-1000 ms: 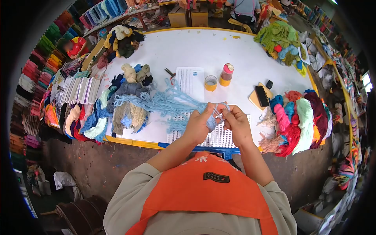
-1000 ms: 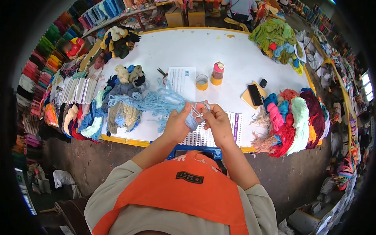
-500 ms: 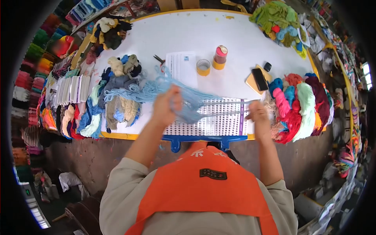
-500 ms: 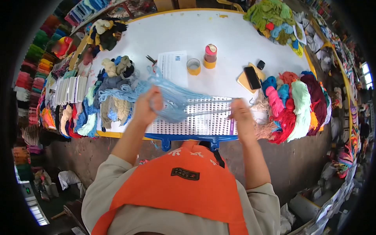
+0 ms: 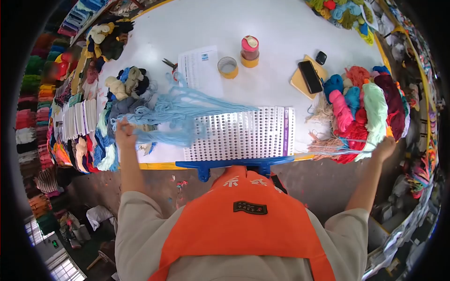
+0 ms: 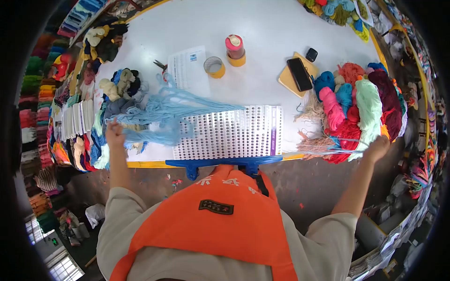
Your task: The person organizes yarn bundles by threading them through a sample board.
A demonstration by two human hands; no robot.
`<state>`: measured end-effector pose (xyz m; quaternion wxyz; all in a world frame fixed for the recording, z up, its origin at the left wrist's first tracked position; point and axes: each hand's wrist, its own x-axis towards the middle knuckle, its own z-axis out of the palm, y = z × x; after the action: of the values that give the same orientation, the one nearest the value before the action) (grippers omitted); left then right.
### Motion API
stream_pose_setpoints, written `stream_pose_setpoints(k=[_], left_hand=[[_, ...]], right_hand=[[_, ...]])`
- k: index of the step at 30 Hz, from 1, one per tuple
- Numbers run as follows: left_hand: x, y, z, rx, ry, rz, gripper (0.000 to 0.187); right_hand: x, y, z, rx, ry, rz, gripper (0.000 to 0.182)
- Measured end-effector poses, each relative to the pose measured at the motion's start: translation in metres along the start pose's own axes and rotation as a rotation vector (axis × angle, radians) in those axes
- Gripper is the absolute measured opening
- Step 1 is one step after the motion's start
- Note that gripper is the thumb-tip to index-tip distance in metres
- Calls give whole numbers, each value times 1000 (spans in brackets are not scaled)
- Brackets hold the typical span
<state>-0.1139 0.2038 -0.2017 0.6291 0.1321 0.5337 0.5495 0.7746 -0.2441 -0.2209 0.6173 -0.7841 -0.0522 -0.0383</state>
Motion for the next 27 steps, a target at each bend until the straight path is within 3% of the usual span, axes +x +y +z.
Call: stream_pose_setpoints(k=[2,3,5,6,7,10,13,14,16,18,20,23,24,27], left_hand=[[-19,-72,49,118,-278,-169,26],[-25,-117,67,216,-429,-267,39],[-59,-212,128,480,-321,-441,43],[-63,-254,149,585,-364,-513,36],[-70,-284,176,624,-469,-593,28],[-75,-365,221,798,-499,-464,28],[-53,-426,216,1191,-605,-100,32],[-54,-427,217,1198,-601,-107,32],[-65,-417,225,1409,-820,306,26],[-74,-411,230,1336,-851,314,22],[-77,-409,236,1172,-688,-188,23],[-69,-408,243,1141,-687,-242,22],[-63,-410,239,1175,-773,-262,20],[-56,-424,237,1210,-809,-213,19]], right_hand=[[-36,69,54,-117,-445,-249,29],[-56,131,94,274,-803,-32,35],[-170,73,167,-271,-988,-250,27],[-231,35,207,-515,-1067,-395,31],[-264,28,229,-470,-1132,-240,28],[-317,42,276,-555,-1225,-292,18],[-328,57,295,-559,-1267,-309,17],[-328,62,295,-558,-1272,-300,17],[-326,65,293,-568,-1287,-333,18],[-324,67,291,-560,-1299,-321,18],[-323,66,291,-504,-1291,-317,17],[-320,61,295,-550,-1298,-140,18],[-318,59,294,-503,-1296,-66,21],[-311,57,293,-420,-1365,22,22]])
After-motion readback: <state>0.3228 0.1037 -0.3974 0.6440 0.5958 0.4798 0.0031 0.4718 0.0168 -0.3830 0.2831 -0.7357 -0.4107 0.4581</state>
